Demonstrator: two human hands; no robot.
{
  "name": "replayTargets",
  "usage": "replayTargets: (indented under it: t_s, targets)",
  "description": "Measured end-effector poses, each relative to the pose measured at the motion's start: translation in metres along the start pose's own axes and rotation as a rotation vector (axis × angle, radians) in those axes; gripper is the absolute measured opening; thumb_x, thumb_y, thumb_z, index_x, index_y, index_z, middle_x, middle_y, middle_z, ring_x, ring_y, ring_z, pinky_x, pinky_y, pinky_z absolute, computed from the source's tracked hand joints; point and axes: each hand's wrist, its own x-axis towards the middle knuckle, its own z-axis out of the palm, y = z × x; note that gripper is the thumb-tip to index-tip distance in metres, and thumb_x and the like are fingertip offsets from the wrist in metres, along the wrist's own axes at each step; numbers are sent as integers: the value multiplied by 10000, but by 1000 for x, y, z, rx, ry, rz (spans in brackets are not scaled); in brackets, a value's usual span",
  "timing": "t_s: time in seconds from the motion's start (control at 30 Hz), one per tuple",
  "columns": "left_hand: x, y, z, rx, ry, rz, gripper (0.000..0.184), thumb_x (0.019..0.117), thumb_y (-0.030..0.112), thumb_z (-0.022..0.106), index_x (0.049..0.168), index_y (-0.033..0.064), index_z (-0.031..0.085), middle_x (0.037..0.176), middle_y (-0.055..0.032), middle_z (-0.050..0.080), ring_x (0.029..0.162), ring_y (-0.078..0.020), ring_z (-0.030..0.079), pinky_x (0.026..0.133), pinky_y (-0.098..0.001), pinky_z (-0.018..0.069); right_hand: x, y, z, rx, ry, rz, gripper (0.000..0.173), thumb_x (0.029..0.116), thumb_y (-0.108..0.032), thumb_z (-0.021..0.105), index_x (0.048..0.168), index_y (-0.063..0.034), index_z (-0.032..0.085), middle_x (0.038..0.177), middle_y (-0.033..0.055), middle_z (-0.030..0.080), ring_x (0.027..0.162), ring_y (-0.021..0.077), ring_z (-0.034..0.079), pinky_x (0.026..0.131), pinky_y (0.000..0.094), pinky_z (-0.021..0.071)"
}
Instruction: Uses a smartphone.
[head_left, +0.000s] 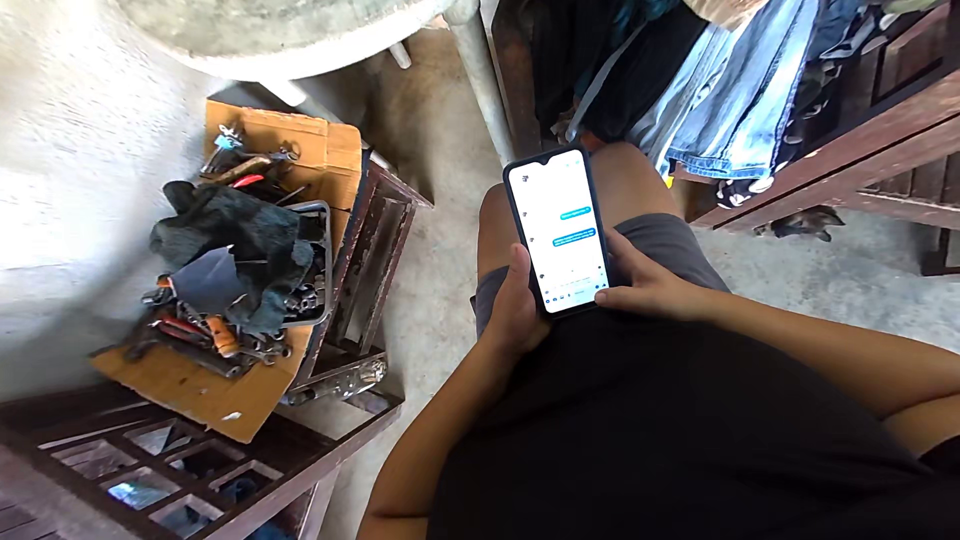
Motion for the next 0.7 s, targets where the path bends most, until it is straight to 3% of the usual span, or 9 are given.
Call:
replayTargets:
  t_s: [0.2,0.33,0.5,0.6,0.7]
  targets:
    - [0,0,0,5,2,9,610,980,689,416,1367,228,515,1201,9,716,1134,-143,683,989,-378,562,-1,6,-3,58,-26,-37,732,895,-92,595,1522,-53,219,1264,-33,630,1122,-13,630,967,200,537]
    - [1,0,-1,0,-17,11,634,950,712,457,1357,232,540,1201,10,721,1134,-143,685,988,-380,563,0,9,-4,125,-47,-69,653,912,-71,497,1511,-79,237,1261,-47,633,1122,0,634,974,218,536]
    - [0,0,1,8,4,10,597,995,674,393,1365,221,513,1201,11,715,1135,-144,683,991,-383,562,0,5,0,85,3,-56,565,968,-73,440,1503,-68,258,1250,-44,635,1103,-4,641,971,217,540]
    - [1,0,0,20,1,10,598,992,679,398,1365,227,514,1199,17,715,1130,-141,683,986,-379,564,0,3,1,93,2,-45,587,965,-59,448,1514,-65,239,1247,-45,635,1099,-7,644,970,213,542]
    - [1,0,-1,20,-12,14,599,987,685,404,1370,235,506,1208,21,712,1136,-139,680,990,-377,562,0,5,-1,131,-27,-47,640,929,-69,533,1502,-76,247,1242,-52,641,1101,-1,645,963,214,544]
